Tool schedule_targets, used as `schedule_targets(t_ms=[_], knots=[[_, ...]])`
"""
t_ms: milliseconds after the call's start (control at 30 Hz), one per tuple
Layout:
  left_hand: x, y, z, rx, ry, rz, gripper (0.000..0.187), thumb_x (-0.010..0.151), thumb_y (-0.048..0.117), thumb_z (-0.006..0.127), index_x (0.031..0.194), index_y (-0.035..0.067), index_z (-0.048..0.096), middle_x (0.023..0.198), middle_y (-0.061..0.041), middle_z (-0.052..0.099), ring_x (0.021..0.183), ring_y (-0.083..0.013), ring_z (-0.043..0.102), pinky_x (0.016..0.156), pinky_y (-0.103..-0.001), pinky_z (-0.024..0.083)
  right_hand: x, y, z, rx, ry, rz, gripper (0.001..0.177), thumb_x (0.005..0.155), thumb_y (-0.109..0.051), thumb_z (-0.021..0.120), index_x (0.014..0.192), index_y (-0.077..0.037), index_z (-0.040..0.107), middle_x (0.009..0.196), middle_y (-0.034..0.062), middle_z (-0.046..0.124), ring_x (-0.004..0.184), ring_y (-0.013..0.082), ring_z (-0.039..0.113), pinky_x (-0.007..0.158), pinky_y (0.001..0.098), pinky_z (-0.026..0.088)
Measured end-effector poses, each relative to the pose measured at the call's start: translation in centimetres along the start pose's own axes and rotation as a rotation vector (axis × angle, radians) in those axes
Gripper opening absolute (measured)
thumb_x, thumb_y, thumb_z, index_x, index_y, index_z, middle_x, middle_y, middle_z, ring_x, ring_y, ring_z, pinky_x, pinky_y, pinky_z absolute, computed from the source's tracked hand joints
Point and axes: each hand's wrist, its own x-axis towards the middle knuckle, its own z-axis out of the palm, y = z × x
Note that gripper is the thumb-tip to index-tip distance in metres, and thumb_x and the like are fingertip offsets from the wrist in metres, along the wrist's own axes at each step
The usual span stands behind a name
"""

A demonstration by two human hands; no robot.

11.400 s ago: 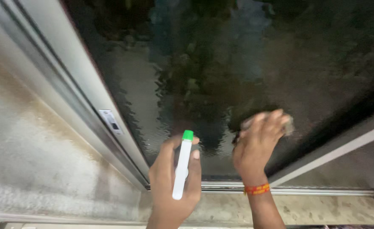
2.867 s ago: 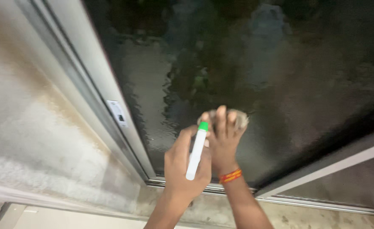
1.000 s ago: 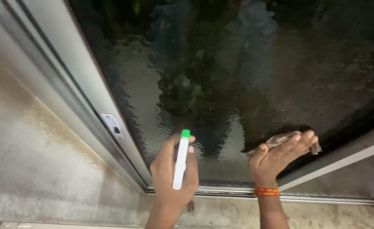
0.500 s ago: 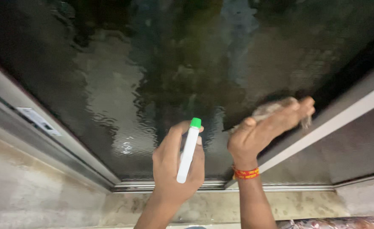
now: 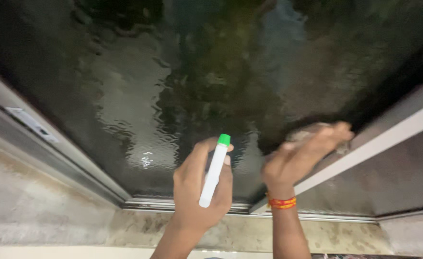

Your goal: The person sprays a cleaning solution onto a glass door and wipes it with a cloth. They repeatedly spray and wipe different sections of the door to remove dirt and streaks.

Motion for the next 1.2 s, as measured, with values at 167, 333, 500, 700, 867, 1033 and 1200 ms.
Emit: schedule_targets(t_ms=[167,333,500,700,867,1033,1200], knots=[[0.9,-0.8,-2.9,0.05,0.002,-0.011,0.027,0.09,0.0,0.063,0.117,0.0,0.062,0.095,-0.013,0.075,0.078,-0.0274,0.077,0.073,-0.034,0.061,-0.3,-5.8,3.3,0.034,0.135,0.134,0.068,0.113,-0.028,0.04,0.17,-0.009,0.009,0.173,0.0168,0.004,0.162,0.0382,-0.004,0.134,0.055,-0.004],[1.3,-1.7,-7.8,0.129,0.052,0.055,0.031,0.09,0.001,0.062,0.12,-0.001,0.06,0.102,-0.015,0.074,0.088,-0.0299,0.077,0.081,-0.035,0.061,-3.1,-10.9,11.0,-0.152,-0.611,0.355,0.032,0.113,-0.033,0.038,0.138,-0.015,0.049,0.161,0.0075,0.045,0.151,0.0233,0.033,0.128,0.0446,0.027],[2.0,-1.7,-14.5,0.204,0.133,0.031,0.023,0.096,0.002,0.063,0.119,0.001,0.063,0.104,-0.013,0.074,0.087,-0.0254,0.078,0.08,-0.034,0.061,-5.9,-17.1,11.2,0.075,-0.278,-0.391,0.045,0.094,-0.026,0.056,0.135,-0.008,0.061,0.145,0.017,0.056,0.137,0.0375,0.047,0.11,0.066,0.032],[2.3,-2.4,-21.9,0.224,0.178,-0.12,0.022,0.091,0.002,0.065,0.113,0.003,0.067,0.093,-0.009,0.077,0.062,-0.0192,0.068,0.061,-0.029,0.055,-3.2,-16.7,7.7,-0.163,-0.02,-0.124,0.06,0.113,-0.023,0.04,0.167,-0.01,0.017,0.173,0.025,0.013,0.165,0.0424,0.005,0.13,0.0625,0.006],[2.4,-3.3,-27.0,0.197,0.186,-0.072,0.025,0.09,0.001,0.064,0.115,0.003,0.065,0.095,-0.009,0.077,0.063,-0.0177,0.068,0.061,-0.028,0.055,-0.6,-25.0,10.8,-0.072,-0.035,-0.018,0.061,0.114,-0.03,0.039,0.165,-0.007,0.013,0.171,0.0236,0.01,0.16,0.0456,0.002,0.13,0.0595,0.002],[2.8,-4.8,-31.8,0.224,0.177,-0.007,0.024,0.094,0.002,0.062,0.118,0.003,0.063,0.099,-0.011,0.075,0.081,-0.0216,0.074,0.075,-0.031,0.058,-5.2,-34.2,16.1,0.169,-0.503,-0.335,0.056,0.096,-0.022,0.056,0.151,-0.008,0.05,0.162,0.0141,0.037,0.15,0.0401,0.033,0.124,0.0631,0.02],[2.4,-6.1,-36.4,0.183,0.16,-0.066,0.029,0.087,-0.001,0.061,0.115,0.001,0.063,0.097,-0.012,0.077,0.076,-0.0209,0.074,0.069,-0.031,0.058,-10.2,-33.8,15.4,0.023,-0.503,-0.41,0.055,0.097,-0.001,0.054,0.151,-0.013,0.057,0.164,0.0083,0.044,0.153,0.0305,0.035,0.128,0.0547,0.022]])
